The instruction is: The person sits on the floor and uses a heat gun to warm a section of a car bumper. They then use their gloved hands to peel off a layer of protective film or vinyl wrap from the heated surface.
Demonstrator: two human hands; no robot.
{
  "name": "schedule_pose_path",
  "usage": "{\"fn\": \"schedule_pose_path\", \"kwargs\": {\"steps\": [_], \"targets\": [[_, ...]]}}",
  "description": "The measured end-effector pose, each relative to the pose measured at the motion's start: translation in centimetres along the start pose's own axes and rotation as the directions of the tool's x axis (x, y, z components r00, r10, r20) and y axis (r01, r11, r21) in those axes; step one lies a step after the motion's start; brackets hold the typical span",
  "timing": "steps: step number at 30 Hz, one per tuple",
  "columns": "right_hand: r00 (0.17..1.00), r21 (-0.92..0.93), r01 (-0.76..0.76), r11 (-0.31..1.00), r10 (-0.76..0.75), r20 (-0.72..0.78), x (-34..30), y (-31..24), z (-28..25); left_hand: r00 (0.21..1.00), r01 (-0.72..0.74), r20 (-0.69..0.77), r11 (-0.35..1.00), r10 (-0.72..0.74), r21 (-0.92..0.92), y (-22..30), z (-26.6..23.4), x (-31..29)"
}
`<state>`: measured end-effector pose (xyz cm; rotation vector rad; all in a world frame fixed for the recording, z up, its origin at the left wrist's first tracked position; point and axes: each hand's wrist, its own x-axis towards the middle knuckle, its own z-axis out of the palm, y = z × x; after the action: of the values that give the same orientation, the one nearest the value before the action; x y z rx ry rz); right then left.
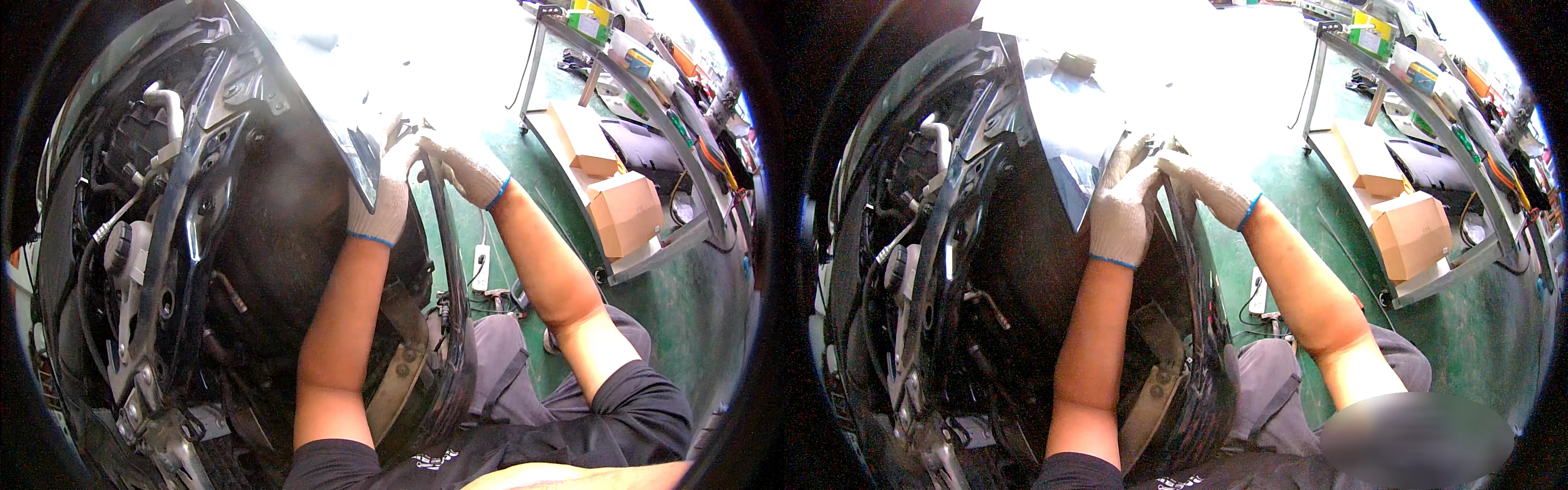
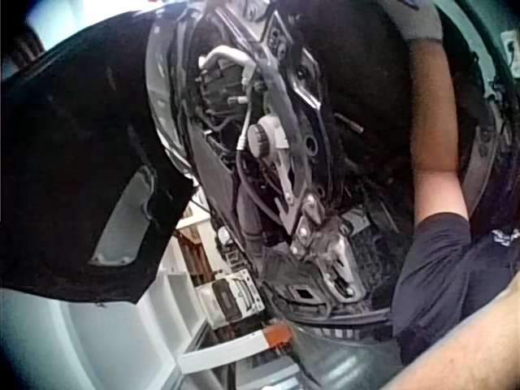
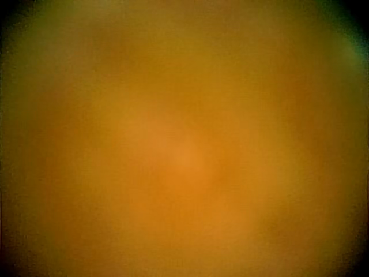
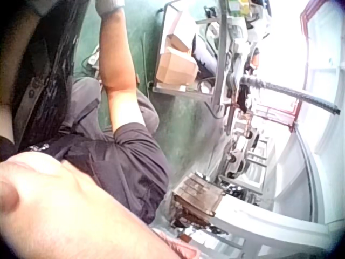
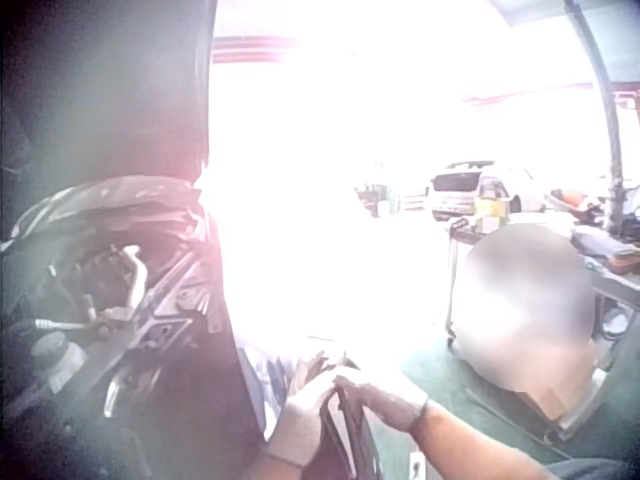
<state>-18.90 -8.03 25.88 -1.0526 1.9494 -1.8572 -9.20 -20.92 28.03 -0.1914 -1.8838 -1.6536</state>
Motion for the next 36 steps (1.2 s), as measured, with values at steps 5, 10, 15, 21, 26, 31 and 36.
{"fn": "schedule_pose_path", "kwargs": {"steps": [5,10,15,21,26,31,36], "targets": [[0.999,-0.089,-0.023,0.996,0.026,0.032,0.6,-0.7,0.2,0.98,0.184,0.073,0.724,-0.183,-0.664,-1.5,-0.4,0.4],[0.999,-0.066,0.004,0.998,-0.001,0.048,1.0,0.3,-0.5,0.974,-0.224,0.126,0.887,0.189,0.404,0.7,-0.6,0.0],[0.997,0.003,-0.066,0.998,0.066,0.026,0.9,-0.1,-0.4,0.992,-0.087,0.112,0.968,0.062,0.236,1.0,-0.5,-0.1],[0.998,0.052,-0.051,0.997,0.049,0.028,1.0,1.1,-0.8,0.983,-0.171,0.081,0.98,0.164,0.096,-1.8,-0.8,-0.1],[0.996,0.076,-0.069,0.995,0.065,0.059,1.0,0.4,-0.9,0.961,-0.276,0.166,0.793,0.221,0.543,-0.7,-0.9,0.2],[0.987,-0.234,0.116,0.965,-0.086,0.135,0.7,-0.5,-1.1,0.986,-0.108,0.164,0.889,0.037,0.446,1.0,-0.6,0.3],[0.981,-0.255,0.188,0.949,-0.194,0.005,0.4,-1.3,-0.7,0.982,0.185,0.08,0.954,-0.171,-0.237,-3.4,1.0,0.1]]}}
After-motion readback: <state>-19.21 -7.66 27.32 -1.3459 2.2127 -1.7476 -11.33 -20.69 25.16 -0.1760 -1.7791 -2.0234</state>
